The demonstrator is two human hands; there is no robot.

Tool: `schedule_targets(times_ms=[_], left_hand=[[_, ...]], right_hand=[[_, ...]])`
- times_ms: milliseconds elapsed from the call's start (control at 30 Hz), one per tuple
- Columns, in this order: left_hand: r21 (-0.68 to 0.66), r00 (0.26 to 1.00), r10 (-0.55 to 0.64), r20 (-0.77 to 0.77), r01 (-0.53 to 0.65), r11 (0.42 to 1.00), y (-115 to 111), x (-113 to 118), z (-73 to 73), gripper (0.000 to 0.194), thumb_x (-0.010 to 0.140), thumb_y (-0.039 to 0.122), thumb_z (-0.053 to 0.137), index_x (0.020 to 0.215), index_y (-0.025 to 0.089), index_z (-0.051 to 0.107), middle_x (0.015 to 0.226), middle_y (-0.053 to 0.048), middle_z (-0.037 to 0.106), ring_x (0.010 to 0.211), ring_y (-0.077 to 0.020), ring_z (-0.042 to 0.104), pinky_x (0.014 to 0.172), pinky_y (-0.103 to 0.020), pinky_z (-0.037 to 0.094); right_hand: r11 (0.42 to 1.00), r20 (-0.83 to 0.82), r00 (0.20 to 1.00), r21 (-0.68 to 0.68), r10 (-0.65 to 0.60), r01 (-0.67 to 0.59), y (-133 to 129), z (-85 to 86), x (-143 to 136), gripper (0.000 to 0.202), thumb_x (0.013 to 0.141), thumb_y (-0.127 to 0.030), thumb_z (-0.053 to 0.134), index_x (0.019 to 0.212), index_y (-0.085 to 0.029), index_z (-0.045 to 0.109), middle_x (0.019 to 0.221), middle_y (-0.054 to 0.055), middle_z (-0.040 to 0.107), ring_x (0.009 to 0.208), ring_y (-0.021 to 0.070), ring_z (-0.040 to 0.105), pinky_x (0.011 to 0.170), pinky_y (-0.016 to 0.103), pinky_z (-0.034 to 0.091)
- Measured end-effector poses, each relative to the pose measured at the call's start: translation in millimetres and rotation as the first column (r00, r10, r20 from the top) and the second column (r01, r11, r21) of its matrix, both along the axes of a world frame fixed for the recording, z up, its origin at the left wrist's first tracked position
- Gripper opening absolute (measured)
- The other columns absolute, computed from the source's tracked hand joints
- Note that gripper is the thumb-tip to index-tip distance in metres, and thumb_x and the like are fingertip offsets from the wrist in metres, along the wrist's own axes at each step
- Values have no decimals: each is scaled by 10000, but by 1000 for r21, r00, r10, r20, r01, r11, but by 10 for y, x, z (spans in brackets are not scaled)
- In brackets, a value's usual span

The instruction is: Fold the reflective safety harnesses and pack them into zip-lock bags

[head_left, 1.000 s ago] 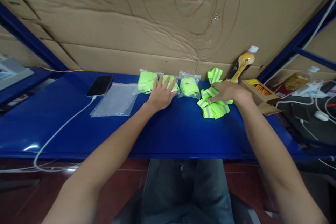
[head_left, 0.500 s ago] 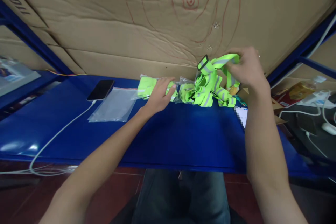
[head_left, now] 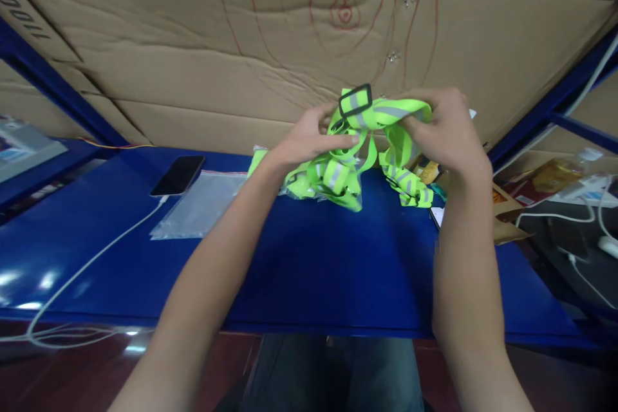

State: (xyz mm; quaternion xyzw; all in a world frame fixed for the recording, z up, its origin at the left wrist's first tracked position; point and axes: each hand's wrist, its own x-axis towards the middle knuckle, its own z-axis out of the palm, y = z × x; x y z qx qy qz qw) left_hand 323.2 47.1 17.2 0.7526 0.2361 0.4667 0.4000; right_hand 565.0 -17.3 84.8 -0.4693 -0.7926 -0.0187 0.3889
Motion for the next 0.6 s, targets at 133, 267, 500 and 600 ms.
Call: schedule_targets(times_ms=[133,267,500,600], left_hand=[[215,978,172,-118,-144,966,-75,-148,140,426,763,374,871,1090,185,674,1065,-77,741,1033,-284,740,933,-427,610],[448,931,288,-223,-165,879,-215,-96,259,310,754,287,834,985,230,636,944,-40,714,959,-279,696,920,-435,572],[662,842,530,-95,-344,666,-455,-20,391,328,838,366,822,959,280,529,961,-53,676,938,-306,689,883,-448,511],[634,849,521,-88,-356,686,-521,-90,460,472,824,503,887,1070,282,551,990,-48,672,958,-302,711,876,-436,520]], right_hand=[[953,62,986,-274,154,-132,0,-19,142,681,790,-565,932,1354,-219,772,1192,107,823,1120,389,769,1044,570,600],[882,-144,936,-314,322,-351,77,-109,1,846,773,-834,831,1362,-234,739,1308,105,774,1211,349,733,1036,485,619],[841,-111,895,-310,431,-444,57,-140,-321,628,799,-717,875,1182,-238,741,1129,50,773,1093,319,699,977,472,604],[917,-56,938,-196,342,-347,16,-92,-302,502,823,-573,880,1161,-230,738,1146,77,769,1115,356,691,1011,522,590]])
